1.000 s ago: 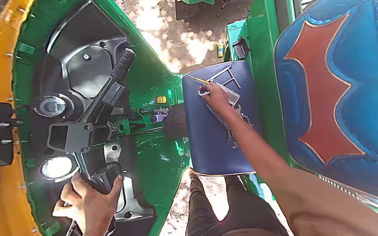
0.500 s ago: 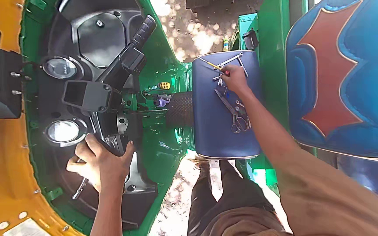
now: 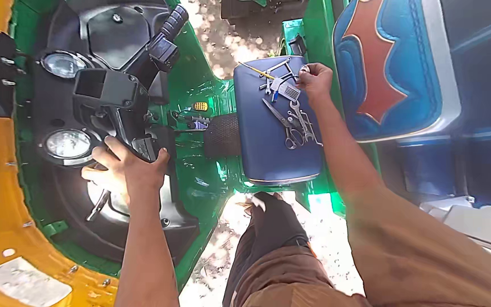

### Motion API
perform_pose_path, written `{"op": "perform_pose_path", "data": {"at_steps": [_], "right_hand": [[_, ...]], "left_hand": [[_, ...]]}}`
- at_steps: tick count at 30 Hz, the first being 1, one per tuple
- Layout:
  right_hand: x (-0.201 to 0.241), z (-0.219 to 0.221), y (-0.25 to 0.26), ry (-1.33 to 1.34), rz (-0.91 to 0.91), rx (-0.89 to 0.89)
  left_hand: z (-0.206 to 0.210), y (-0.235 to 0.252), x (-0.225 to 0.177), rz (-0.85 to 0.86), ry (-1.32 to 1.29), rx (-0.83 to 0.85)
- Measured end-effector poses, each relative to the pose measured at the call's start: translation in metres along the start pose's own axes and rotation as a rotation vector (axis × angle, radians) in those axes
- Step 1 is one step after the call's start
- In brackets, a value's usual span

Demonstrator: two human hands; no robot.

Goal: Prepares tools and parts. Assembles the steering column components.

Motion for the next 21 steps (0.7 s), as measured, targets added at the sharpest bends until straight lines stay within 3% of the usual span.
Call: {"op": "perform_pose_path", "data": {"at_steps": [9, 15, 18, 21], "right_hand": [[0.082, -0.049, -0.085, -0.012, -0.173, 0.078], [0.157, -0.027, -0.16, -0.007, -0.37, 0.351], [0.157, -0.011, -0.198, 0.053, -0.407, 0.384], [0.13, 0.019, -0.225, 0.169, -0.266, 0.506]], "left_hand": [[0.001, 0.0, 0.001, -0.02, 0.0, -0.001], [-0.004, -0.002, -0.009, -0.021, -0.109, 0.02], [-0.006, 0.001, -0.006, -0.028, -0.014, -0.018], [-0.025, -0.005, -0.025, 0.066, -0.112, -0.223]]}}
Point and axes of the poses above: each hand's wrist, its own y-axis towards the middle knuckle, its own z-axis out of the palm, x = y × z, the point moved 5 cm from there along y, towards the middle knuckle, and after that the axes turned 13 degrees about z, right-handed, at the moved point
